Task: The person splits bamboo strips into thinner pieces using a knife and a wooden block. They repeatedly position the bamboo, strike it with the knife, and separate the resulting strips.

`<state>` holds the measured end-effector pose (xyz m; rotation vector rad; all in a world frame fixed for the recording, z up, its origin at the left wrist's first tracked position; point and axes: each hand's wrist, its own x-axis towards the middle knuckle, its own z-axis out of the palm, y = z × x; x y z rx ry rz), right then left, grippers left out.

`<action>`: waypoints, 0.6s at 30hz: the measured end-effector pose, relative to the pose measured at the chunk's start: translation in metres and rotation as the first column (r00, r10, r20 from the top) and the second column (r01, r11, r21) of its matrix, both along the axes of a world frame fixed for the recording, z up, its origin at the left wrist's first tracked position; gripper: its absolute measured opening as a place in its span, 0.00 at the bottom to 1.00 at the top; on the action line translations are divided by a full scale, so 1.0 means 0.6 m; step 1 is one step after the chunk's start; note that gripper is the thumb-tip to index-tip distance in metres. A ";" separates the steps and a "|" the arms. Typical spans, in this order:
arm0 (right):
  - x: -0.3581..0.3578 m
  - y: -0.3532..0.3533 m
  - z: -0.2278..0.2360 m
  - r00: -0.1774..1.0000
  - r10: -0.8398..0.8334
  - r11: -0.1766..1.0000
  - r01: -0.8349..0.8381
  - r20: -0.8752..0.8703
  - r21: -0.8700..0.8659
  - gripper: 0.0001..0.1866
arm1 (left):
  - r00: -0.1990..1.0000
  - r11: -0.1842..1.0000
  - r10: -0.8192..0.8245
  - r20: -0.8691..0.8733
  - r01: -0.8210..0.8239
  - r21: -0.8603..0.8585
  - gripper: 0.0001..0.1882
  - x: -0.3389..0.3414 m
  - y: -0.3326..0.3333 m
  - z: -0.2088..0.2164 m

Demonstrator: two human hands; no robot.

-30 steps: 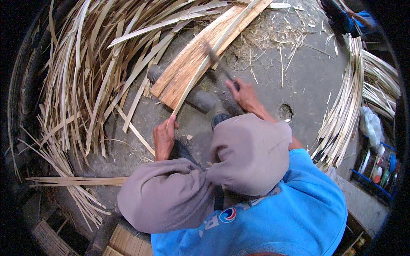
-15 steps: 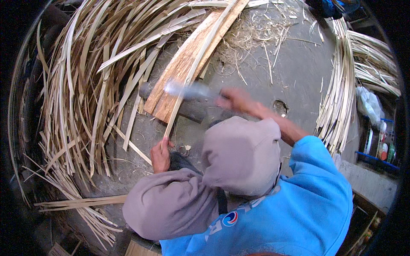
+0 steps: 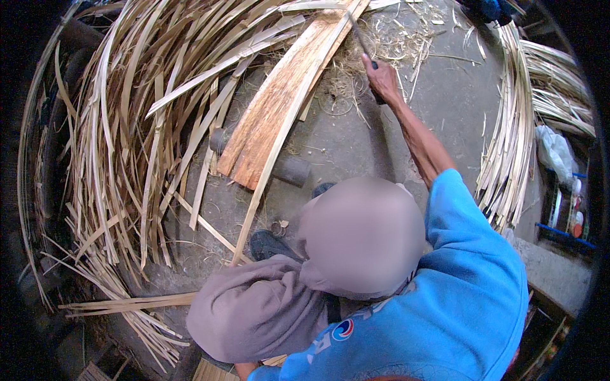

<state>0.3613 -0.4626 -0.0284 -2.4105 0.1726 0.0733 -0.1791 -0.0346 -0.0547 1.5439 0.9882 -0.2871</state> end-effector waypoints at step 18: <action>-0.309 0.128 0.021 0.697 0.717 0.696 -0.717 -0.027 -0.040 0.30 | 0.974 0.572 0.224 -0.042 -0.166 -0.803 0.23 0.188 -0.001 0.077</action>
